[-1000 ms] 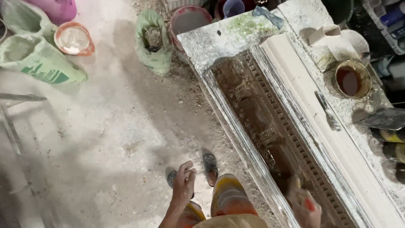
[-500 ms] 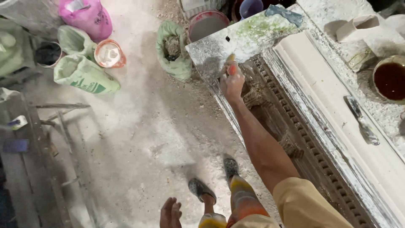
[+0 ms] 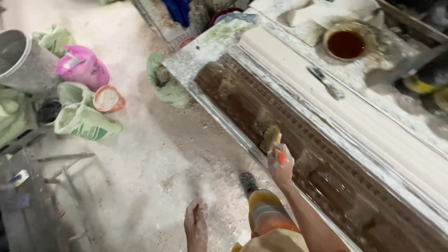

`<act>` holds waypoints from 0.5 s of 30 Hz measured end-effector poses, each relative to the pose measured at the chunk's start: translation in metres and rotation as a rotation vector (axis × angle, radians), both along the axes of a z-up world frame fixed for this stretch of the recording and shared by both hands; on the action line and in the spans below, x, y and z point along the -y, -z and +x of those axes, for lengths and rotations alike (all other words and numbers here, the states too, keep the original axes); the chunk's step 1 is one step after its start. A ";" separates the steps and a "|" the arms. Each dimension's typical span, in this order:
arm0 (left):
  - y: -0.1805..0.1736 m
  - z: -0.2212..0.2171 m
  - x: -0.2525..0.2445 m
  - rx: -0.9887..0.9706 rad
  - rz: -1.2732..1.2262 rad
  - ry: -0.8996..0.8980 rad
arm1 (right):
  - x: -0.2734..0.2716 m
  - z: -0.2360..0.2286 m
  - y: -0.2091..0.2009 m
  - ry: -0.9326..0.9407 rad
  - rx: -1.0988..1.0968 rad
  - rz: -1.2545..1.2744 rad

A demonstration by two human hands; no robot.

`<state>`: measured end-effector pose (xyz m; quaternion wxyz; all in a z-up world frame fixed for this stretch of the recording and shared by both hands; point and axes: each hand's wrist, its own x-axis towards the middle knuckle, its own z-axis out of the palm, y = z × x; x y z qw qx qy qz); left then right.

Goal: Apply a brown coating or finish to decorative architectural molding using a paintbrush.

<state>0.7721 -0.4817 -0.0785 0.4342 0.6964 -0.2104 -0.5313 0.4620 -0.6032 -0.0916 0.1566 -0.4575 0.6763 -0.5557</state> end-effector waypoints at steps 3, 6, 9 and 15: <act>-0.036 -0.040 -0.032 -0.097 0.102 0.146 | -0.111 -0.047 -0.010 0.026 -0.243 0.028; -0.033 -0.078 -0.096 -0.145 -0.152 0.313 | -0.230 -0.095 -0.019 0.128 -0.301 0.024; -0.045 -0.129 -0.164 -0.075 0.131 0.385 | -0.344 -0.147 -0.016 0.222 -0.318 0.098; -0.031 -0.188 -0.262 -0.185 0.214 0.594 | -0.529 -0.221 -0.013 0.424 -0.430 0.218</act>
